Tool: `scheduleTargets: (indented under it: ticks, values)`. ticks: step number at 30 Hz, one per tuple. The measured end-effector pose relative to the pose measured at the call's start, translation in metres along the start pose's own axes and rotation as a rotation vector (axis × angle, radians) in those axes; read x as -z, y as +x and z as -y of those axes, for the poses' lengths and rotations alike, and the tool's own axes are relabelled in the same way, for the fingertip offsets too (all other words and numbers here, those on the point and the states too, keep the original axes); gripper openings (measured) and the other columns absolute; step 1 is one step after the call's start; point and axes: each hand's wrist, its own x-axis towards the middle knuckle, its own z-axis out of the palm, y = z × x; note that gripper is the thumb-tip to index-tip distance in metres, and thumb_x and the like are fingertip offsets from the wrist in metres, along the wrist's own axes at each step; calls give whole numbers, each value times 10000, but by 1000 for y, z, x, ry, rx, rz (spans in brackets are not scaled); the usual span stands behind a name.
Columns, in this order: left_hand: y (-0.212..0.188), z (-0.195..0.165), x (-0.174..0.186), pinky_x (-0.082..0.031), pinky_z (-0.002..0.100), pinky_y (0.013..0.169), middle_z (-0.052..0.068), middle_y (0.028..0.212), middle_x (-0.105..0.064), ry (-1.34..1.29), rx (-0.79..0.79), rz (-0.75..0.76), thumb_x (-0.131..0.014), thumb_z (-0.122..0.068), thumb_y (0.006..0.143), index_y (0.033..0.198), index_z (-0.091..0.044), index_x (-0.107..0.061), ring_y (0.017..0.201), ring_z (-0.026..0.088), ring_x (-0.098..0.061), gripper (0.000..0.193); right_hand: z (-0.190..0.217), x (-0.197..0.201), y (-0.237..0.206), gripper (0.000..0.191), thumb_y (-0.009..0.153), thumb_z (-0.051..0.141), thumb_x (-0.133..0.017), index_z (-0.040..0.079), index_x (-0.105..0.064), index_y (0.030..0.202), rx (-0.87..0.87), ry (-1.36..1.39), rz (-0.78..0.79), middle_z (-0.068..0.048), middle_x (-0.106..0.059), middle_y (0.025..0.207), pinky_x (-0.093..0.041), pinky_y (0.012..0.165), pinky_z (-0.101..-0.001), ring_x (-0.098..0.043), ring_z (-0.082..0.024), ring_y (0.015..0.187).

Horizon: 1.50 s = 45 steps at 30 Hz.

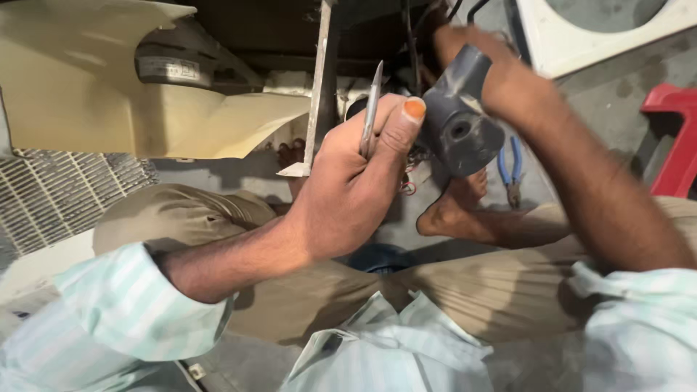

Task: The person sits on the floor repairing a window air conditioner with its cover removed, using a screwdriver to work on the compressor and wiring, repositioning a black component and its wires, and later using pliers to grip and adjust parts on the compressor.

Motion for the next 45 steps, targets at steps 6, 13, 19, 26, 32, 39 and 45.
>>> scheduleTargets:
  ticks: [6,13,19,26,32,39,45]
  values:
    - [-3,5,1,-444,229,645,-50,805,-499,10,21,-19,-445,-340,1151,1111,-34,-632,731,25,-464,361,2,-14,8,466,902,165,-680,-57,-653,1311,165,-6,-214,-316,-690,1096,-524,872,-558,-657,-480,1049]
    - [6,7,0,-514,244,636,-46,784,-508,-15,58,-5,-417,-345,1140,1043,-41,-605,686,39,-482,371,-3,4,5,438,808,190,-665,54,-670,1224,96,294,188,-215,-731,1029,-558,782,-497,-726,-384,932]
    - [2,10,0,-476,238,645,-47,801,-478,90,0,11,-412,-371,1164,1091,-48,-604,722,35,-451,383,-1,-12,-3,370,994,298,-674,-52,-646,1109,47,-210,-135,-254,-703,988,-551,746,-500,-706,-416,889]
    - [5,15,1,-517,245,643,-57,788,-433,20,32,17,-429,-348,1172,989,-43,-540,715,39,-447,373,-19,-38,11,238,933,242,-652,28,-710,1019,184,-113,-243,-202,-704,1000,-539,820,-507,-684,-386,968]
    - [3,8,-2,-430,242,602,-67,770,-443,109,5,28,-429,-349,1156,1015,-56,-585,703,33,-430,361,-46,-26,-6,269,1073,352,-514,117,-637,1117,14,1398,-561,24,-584,916,-438,714,-318,-528,-129,816]
    - [1,0,-6,-397,235,585,-78,752,-433,147,84,16,-437,-353,1154,979,-56,-596,688,30,-409,380,-51,-46,-106,463,1066,353,-658,20,-518,1355,-189,1298,-1152,-122,-624,1321,-549,1093,-372,-661,-204,1207]
    - [1,-4,-11,-312,236,536,-72,689,-398,3,189,-12,-455,-340,1122,1000,-61,-607,625,36,-348,340,17,-110,-108,524,976,176,-786,0,-501,1380,-160,855,-824,-133,-589,1332,-461,1114,-365,-574,-237,1253]
